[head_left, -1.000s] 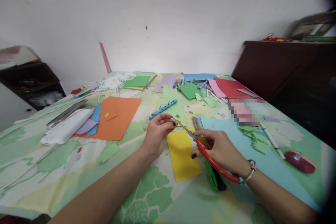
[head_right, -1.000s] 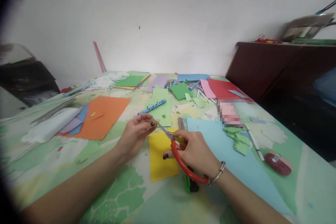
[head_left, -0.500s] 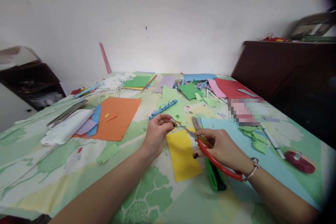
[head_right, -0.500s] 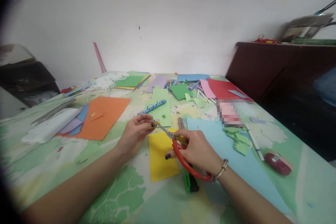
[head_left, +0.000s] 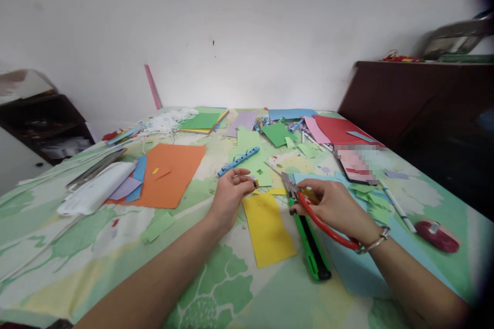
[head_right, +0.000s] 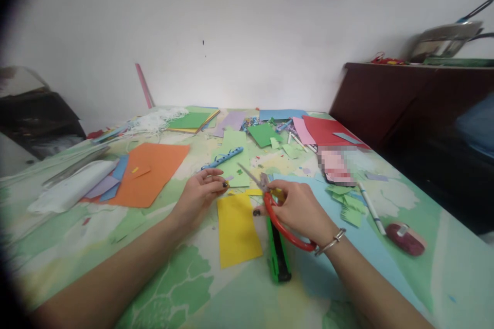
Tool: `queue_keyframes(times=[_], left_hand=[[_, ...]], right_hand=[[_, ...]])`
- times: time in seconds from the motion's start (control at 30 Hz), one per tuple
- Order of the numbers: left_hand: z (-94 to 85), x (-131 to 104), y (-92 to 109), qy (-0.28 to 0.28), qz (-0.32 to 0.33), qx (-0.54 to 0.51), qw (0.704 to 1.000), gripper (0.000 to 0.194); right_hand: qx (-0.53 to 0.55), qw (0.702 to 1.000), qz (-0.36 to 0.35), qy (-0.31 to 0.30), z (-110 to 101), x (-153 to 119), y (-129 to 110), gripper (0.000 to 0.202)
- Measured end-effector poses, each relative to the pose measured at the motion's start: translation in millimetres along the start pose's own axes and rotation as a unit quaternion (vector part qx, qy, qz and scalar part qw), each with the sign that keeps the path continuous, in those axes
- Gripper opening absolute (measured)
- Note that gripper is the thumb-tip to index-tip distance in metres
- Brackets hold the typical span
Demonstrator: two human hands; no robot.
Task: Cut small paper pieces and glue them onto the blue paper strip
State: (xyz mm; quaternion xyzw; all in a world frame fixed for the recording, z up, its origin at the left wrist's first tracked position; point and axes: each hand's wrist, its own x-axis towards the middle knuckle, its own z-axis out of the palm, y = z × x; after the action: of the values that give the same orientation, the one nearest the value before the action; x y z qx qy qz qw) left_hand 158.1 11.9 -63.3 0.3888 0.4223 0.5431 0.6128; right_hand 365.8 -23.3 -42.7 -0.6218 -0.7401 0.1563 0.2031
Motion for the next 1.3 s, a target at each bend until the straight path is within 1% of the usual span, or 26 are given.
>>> queue_keyframes(times=[0.07, 0.1, 0.17, 0.27, 0.37, 0.47, 0.57, 0.63, 0.67, 0.73, 0.77, 0.8, 0.83, 0.9, 0.97, 1.0, 1.07, 1.2, 1.3], left_hand=[[0.0, -1.0, 0.0, -0.013, -0.021, -0.013, 1.0, 0.033], [0.0, -1.5, -0.2, -0.021, -0.035, -0.02, 0.999, 0.033], [0.2, -2.0, -1.0, -0.034, -0.063, -0.038, 0.997, 0.033], [0.8, -2.2, -2.8, -0.05, -0.089, -0.069, 0.992, 0.033], [1.8, -3.1, -3.7, -0.066, -0.097, -0.091, 0.989, 0.031], [3.5, -5.9, -2.7, -0.063, -0.099, -0.082, 0.99, 0.03], [5.4, -9.2, -1.2, -0.068, -0.098, -0.072, 0.99, 0.031], [6.1, -10.8, -1.2, -0.08, -0.103, -0.07, 0.989, 0.033], [6.2, -11.4, -1.7, -0.086, -0.106, -0.068, 0.988, 0.034], [6.3, -12.5, -3.5, -0.098, -0.111, -0.066, 0.987, 0.034], [6.3, -13.1, -4.6, -0.104, -0.114, -0.066, 0.986, 0.033], [6.5, -13.8, -5.7, -0.112, -0.118, -0.066, 0.984, 0.033], [6.7, -14.6, -6.7, -0.121, -0.122, -0.067, 0.983, 0.033], [7.4, -16.3, -8.1, -0.143, -0.131, -0.065, 0.979, 0.032], [8.2, -17.6, -8.9, -0.16, -0.141, -0.058, 0.975, 0.033], [8.5, -18.0, -9.2, -0.165, -0.146, -0.055, 0.974, 0.033], [9.0, -18.1, -9.9, -0.17, -0.152, -0.055, 0.972, 0.035], [9.9, -18.2, -11.1, -0.186, -0.157, -0.058, 0.968, 0.039], [10.8, -19.1, -11.5, -0.197, -0.154, -0.059, 0.967, 0.038]], right_hand=[[-0.065, 0.996, 0.045, 0.048, -2.0, 5.3, 7.7, 0.032], [-0.097, 0.991, 0.069, 0.062, -2.3, 8.5, 12.5, 0.032], [-0.142, 0.982, 0.109, 0.065, -1.1, 14.7, 23.3, 0.032], [-0.164, 0.975, 0.139, 0.053, 2.7, 21.8, 37.5, 0.036], [-0.164, 0.976, 0.142, 0.034, 5.4, 24.2, 43.3, 0.044], [-0.171, 0.976, 0.134, 0.023, 5.4, 22.9, 41.1, 0.043], [-0.2, 0.972, 0.118, 0.037, 4.3, 19.4, 35.1, 0.036], [-0.194, 0.975, 0.079, 0.067, 4.7, 16.0, 29.8, 0.03], [-0.168, 0.981, 0.046, 0.088, 5.7, 13.9, 26.5, 0.028], [-0.057, 0.991, -0.036, 0.115, 9.7, 8.8, 17.8, 0.026], [0.025, 0.991, -0.073, 0.108, 12.6, 6.0, 12.7, 0.026], [0.116, 0.984, -0.1, 0.086, 15.9, 3.2, 7.3, 0.026], [0.203, 0.971, -0.114, 0.055, 19.4, 0.6, 1.9, 0.026], [0.347, 0.931, -0.114, -0.003, 25.8, -3.3, -7.0, 0.026], [0.436, 0.894, -0.097, -0.04, 30.3, -4.9, -11.9, 0.024], [0.462, 0.881, -0.087, -0.051, 31.5, -5.1, -12.9, 0.024], [0.49, 0.867, -0.064, -0.065, 32.1, -4.5, -12.9, 0.023], [0.515, 0.852, -0.047, -0.078, 30.3, -4.1, -12.5, 0.024], [0.519, 0.849, -0.046, -0.089, 30.0, -5.0, -13.7, 0.024]])
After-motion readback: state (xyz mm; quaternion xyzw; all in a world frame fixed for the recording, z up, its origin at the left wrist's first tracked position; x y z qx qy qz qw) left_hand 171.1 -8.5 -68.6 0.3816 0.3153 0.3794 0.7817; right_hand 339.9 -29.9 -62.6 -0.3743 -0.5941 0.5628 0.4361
